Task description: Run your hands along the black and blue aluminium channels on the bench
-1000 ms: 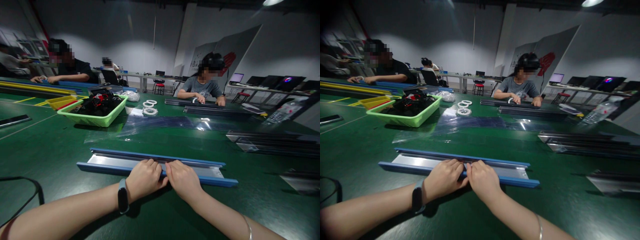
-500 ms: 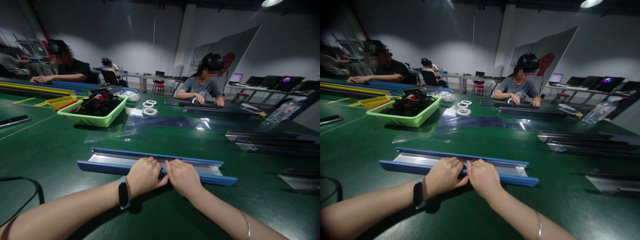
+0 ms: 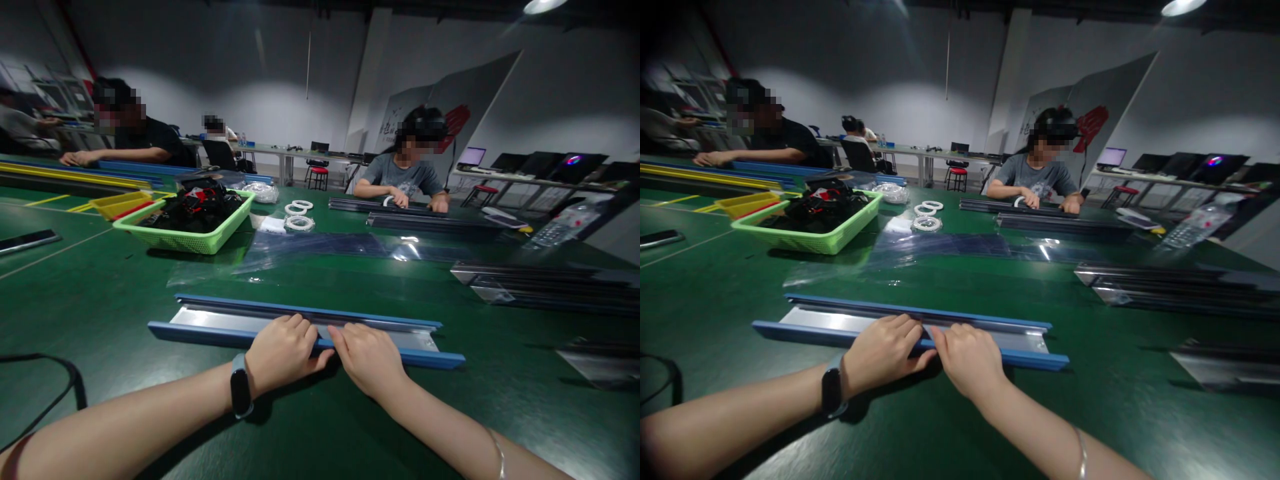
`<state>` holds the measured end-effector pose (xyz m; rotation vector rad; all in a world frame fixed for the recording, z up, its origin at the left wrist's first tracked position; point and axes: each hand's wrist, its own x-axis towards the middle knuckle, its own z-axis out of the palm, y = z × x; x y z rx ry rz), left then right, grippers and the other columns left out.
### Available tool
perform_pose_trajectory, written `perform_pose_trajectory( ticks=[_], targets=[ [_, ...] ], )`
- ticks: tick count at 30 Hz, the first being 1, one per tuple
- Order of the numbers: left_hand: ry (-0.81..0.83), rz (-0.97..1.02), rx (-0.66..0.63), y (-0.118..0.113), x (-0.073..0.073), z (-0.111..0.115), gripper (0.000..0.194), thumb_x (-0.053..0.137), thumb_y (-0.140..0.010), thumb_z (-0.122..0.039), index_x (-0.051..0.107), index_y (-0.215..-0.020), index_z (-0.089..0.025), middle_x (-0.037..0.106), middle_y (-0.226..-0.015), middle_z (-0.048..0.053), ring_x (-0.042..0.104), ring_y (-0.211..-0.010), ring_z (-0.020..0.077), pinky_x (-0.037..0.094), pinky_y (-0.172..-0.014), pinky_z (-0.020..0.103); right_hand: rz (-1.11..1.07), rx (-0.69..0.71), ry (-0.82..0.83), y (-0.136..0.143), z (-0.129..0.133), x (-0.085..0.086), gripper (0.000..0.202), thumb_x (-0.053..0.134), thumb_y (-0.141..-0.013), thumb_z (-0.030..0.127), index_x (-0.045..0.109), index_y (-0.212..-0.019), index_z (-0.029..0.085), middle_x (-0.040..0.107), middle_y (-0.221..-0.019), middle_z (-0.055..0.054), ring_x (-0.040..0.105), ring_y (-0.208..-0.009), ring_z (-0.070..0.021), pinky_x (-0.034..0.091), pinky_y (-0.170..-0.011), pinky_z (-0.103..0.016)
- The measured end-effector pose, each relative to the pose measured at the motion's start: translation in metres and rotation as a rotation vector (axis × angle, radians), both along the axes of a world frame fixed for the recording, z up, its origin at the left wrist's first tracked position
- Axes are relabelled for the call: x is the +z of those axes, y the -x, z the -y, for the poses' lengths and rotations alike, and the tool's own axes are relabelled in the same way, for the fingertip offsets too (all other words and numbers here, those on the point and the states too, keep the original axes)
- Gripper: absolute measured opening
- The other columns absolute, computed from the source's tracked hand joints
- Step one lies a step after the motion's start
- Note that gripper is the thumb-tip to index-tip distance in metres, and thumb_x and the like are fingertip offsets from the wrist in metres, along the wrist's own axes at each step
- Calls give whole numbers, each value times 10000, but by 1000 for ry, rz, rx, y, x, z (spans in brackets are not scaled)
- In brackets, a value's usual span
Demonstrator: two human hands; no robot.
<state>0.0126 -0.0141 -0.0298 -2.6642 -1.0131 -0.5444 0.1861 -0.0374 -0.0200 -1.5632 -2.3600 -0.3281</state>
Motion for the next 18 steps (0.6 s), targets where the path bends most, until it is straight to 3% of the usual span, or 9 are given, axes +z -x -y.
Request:
perform_pose_trajectory(
  ticks=[8,18],
  targets=[
    [-21,-19,-32,-4,1,3,213,369,-831,-342,477,-762,-172,510,-687,31,508,-664,194,415,-556,316,-2,-8,-10,1,0,-3,412,289,-898,325,582,-640,195,587,-607,-11,517,-615,-139,249,-573,-270],
    [-1,-40,-38,-2,0,4,260,350,-852,-384,464,-751,-173,531,-655,23,526,-601,177,402,-519,296,35,44,-19,0,-2,-1,410,292,-898,303,598,-652,184,595,-609,-17,534,-593,-130,259,-546,-266]
  ],
)
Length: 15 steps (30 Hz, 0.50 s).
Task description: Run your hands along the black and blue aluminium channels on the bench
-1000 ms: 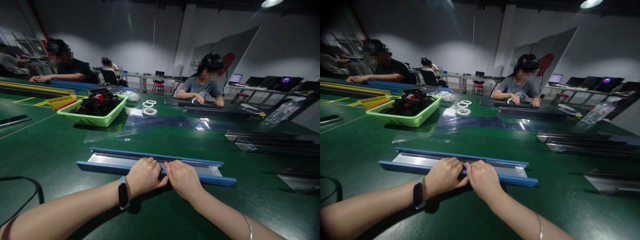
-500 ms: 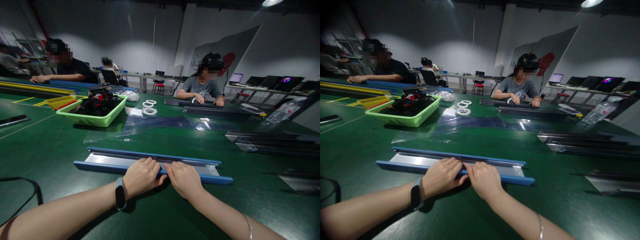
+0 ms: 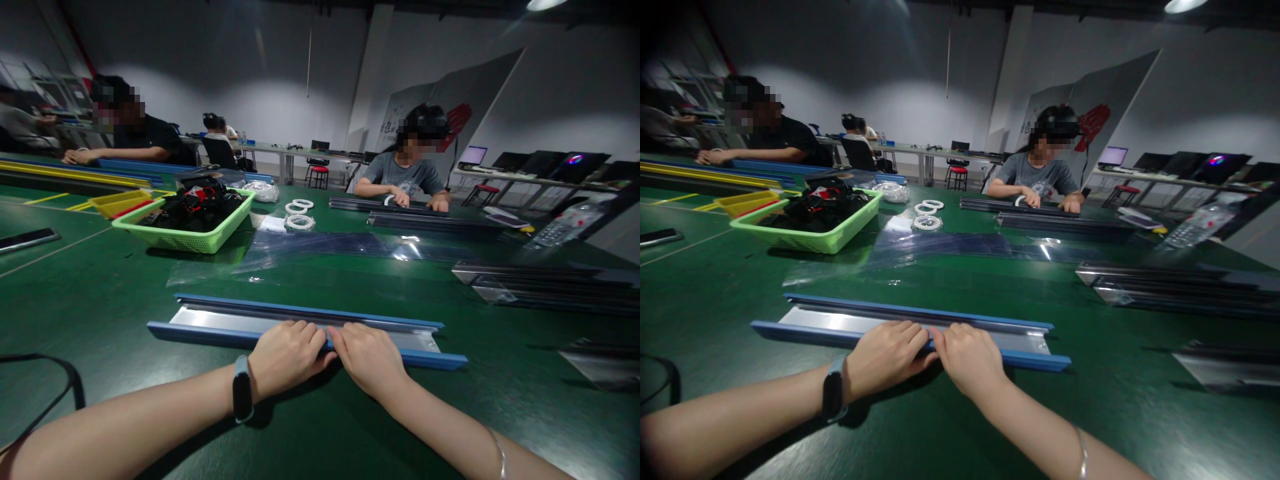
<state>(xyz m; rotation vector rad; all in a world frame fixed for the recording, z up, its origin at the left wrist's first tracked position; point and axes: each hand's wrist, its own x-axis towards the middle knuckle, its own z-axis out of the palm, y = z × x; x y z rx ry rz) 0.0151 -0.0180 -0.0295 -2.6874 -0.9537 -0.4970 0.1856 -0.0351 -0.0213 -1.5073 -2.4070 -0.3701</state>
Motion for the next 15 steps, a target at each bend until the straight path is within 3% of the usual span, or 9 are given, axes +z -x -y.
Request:
perform_pose_trajectory(
  ticks=[10,15],
  targets=[
    [-6,-24,-3,-1,0,-2,284,318,-865,-383,482,-796,-161,540,-672,31,539,-611,181,414,-533,306,83,-3,-20,3,-3,2,409,300,-892,281,630,-676,174,611,-585,-43,530,-534,-121,267,-491,-251],
    [-9,-14,1,-2,-1,-2,288,314,-865,-384,481,-777,-166,535,-663,32,540,-613,186,415,-534,311,16,1,-27,3,-2,0,374,314,-891,274,605,-674,184,603,-611,-21,541,-601,-125,298,-545,-245]
  ],
)
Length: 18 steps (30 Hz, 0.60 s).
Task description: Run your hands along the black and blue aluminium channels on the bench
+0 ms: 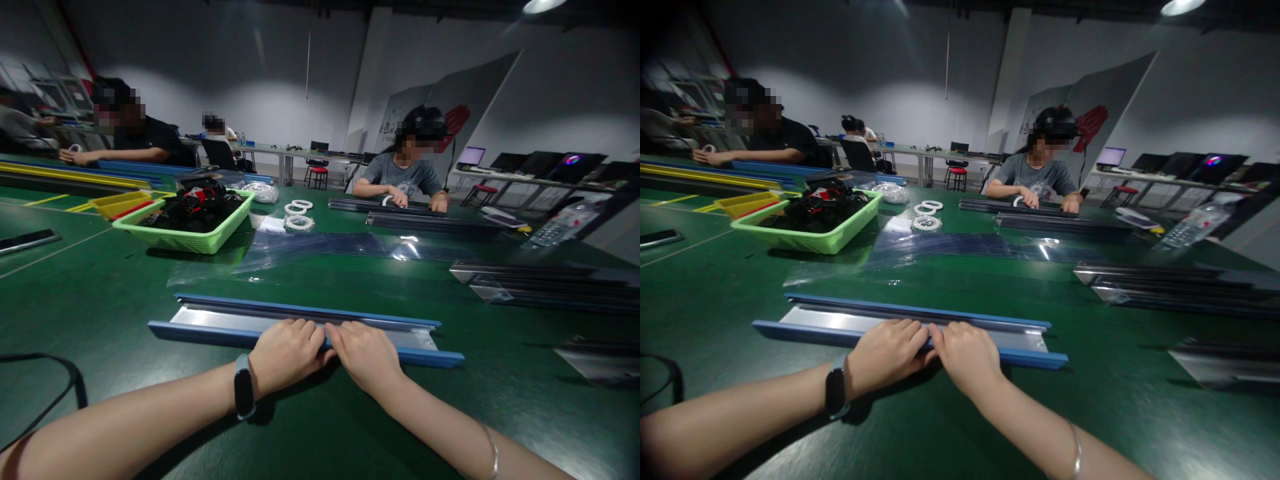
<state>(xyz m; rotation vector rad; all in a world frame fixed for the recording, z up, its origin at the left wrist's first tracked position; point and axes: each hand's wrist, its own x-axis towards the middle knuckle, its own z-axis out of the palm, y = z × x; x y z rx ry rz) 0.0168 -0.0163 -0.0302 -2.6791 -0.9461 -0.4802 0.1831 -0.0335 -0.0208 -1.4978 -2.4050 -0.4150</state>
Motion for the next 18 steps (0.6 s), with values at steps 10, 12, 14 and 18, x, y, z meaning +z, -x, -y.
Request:
perform_pose_trajectory(
  ticks=[10,12,14,18],
  targets=[
    [-21,24,-1,0,2,2,266,338,-857,-371,481,-777,-162,525,-645,28,534,-597,172,409,-529,293,6,-12,50,2,2,4,362,309,-893,262,602,-699,175,598,-632,-22,558,-618,-133,305,-543,-254],
    [-14,15,-1,0,2,1,267,330,-860,-371,482,-792,-162,528,-652,27,534,-600,173,411,-530,296,32,-16,50,3,1,5,356,317,-890,256,608,-705,168,601,-626,-29,563,-611,-136,308,-534,-253],
    [-5,0,4,0,2,1,269,324,-862,-374,482,-801,-165,531,-660,26,535,-606,178,414,-533,303,74,-2,45,3,0,6,338,331,-885,241,616,-719,165,605,-621,-34,566,-603,-135,307,-525,-252],
    [-4,-10,6,0,2,1,268,326,-861,-378,484,-829,-163,534,-673,25,535,-612,178,416,-533,303,175,52,9,1,0,7,291,337,-879,184,626,-842,171,620,-628,-34,563,-573,-133,282,-489,-255]
  ],
)
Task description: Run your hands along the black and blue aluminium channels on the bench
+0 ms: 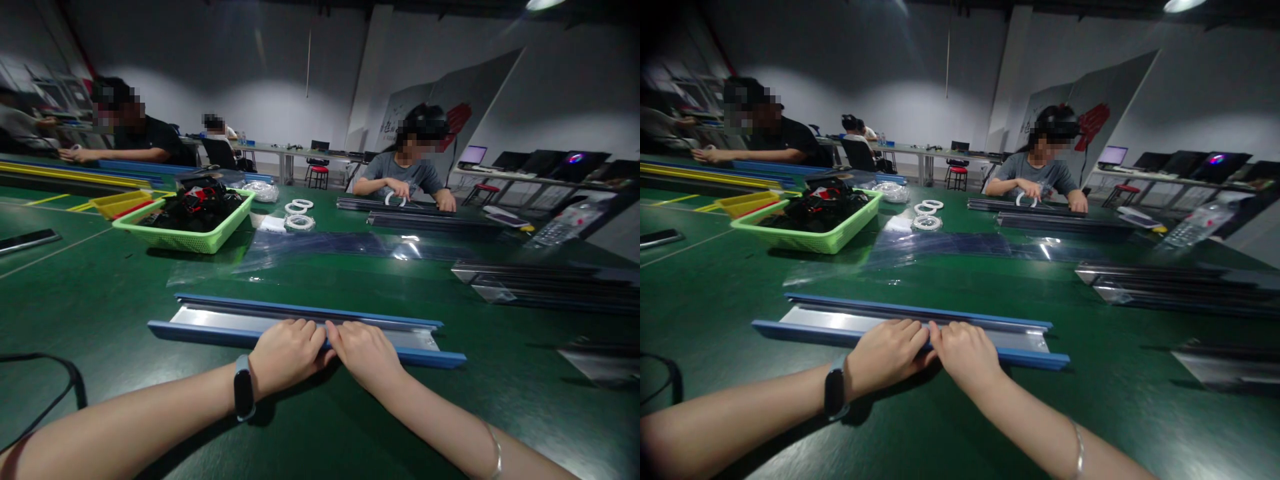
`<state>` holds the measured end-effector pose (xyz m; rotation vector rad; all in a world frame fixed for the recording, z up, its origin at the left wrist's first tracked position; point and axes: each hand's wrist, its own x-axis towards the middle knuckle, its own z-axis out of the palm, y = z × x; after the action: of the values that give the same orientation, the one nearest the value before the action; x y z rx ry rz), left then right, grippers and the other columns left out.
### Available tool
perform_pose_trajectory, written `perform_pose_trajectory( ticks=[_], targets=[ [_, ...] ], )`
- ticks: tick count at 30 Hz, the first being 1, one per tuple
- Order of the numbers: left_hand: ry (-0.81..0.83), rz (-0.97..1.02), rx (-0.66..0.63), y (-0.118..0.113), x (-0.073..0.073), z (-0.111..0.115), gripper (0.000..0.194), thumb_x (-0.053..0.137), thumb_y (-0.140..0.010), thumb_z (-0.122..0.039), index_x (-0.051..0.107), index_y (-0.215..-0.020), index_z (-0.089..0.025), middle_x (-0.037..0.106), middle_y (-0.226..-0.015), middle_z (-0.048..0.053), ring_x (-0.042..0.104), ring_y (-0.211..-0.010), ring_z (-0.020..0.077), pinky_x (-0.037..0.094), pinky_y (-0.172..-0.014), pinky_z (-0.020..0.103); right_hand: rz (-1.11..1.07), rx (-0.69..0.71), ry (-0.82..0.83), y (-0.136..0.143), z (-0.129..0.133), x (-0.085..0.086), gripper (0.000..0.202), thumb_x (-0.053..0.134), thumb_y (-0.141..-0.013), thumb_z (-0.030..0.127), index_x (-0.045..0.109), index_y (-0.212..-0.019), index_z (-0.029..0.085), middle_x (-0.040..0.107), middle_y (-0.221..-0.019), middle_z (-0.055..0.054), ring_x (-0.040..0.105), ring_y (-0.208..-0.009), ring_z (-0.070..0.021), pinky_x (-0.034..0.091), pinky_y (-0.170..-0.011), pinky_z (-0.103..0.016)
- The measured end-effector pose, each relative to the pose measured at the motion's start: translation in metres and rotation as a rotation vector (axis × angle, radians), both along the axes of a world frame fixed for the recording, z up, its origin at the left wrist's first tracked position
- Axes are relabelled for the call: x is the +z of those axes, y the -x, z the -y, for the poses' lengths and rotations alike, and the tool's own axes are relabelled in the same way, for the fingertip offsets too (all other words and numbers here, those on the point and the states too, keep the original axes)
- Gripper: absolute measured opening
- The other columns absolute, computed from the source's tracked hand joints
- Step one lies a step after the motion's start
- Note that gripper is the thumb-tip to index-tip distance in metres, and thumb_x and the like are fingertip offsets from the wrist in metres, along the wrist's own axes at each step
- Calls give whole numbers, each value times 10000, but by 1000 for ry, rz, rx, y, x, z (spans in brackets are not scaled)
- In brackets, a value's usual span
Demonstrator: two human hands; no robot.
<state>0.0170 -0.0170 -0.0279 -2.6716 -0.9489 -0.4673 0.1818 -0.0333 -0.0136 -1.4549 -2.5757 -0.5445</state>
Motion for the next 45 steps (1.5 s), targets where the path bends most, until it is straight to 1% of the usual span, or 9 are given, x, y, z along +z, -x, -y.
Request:
perform_pose_trajectory(
  ticks=[3,9,13,18,20,23,28,39,45],
  targets=[
    [-9,3,-2,0,0,0,268,332,-860,-381,484,-833,-162,533,-669,23,535,-609,173,414,-530,295,5,8,-12,-1,0,0,294,337,-879,181,629,-848,169,620,-620,-31,560,-565,-130,273,-485,-254],
    [-37,-6,-8,0,-1,-1,292,336,-856,-398,484,-774,-161,533,-648,35,537,-594,174,404,-512,284,-133,-38,33,-1,2,0,359,328,-890,260,620,-701,168,609,-623,-30,561,-619,-130,295,-541,-255],
    [-35,-7,0,1,0,-3,372,313,-849,-478,490,-777,-159,545,-647,47,546,-597,183,402,-510,284,-177,-36,-2,-5,2,0,397,320,-893,305,601,-646,171,597,-614,-28,543,-613,-130,295,-563,-256],
    [-42,42,76,5,1,-2,466,302,-818,-568,489,-731,-151,541,-615,57,548,-577,181,394,-509,279,-201,-61,-49,-9,3,-1,401,308,-898,303,601,-663,161,592,-609,-29,533,-589,-122,286,-553,-253],
    [-53,58,66,6,1,-1,437,322,-818,-549,486,-731,-153,534,-622,51,543,-585,181,396,-520,286,-208,-72,-35,-9,2,-2,407,299,-902,303,599,-665,162,594,-611,-26,539,-587,-118,286,-549,-251],
    [-65,56,-3,3,1,1,338,350,-834,-462,479,-745,-162,524,-649,38,534,-610,181,396,-537,297,-210,-72,3,-7,2,-4,407,296,-902,309,601,-671,169,599,-622,-24,553,-613,-122,292,-561,-252],
    [-38,27,-58,-2,-3,0,223,364,-847,-350,468,-781,-165,526,-674,23,530,-616,169,392,-545,291,-216,-91,32,-5,3,-5,431,282,-902,327,600,-651,181,602,-622,-22,559,-619,-131,294,-561,-261],
    [-26,-17,-47,-2,0,0,261,353,-856,-376,472,-792,-153,525,-675,31,532,-613,172,393,-535,294,-162,-58,35,-4,0,-2,414,300,-895,298,623,-672,164,615,-607,-39,573,-587,-135,318,-531,-252],
    [-22,-32,-53,-1,1,0,244,347,-860,-360,478,-841,-155,534,-692,29,531,-624,173,401,-548,296,-119,-61,17,-2,-2,-2,402,302,-890,257,619,-659,167,625,-594,-39,573,-554,-148,305,-511,-261]
  ],
)
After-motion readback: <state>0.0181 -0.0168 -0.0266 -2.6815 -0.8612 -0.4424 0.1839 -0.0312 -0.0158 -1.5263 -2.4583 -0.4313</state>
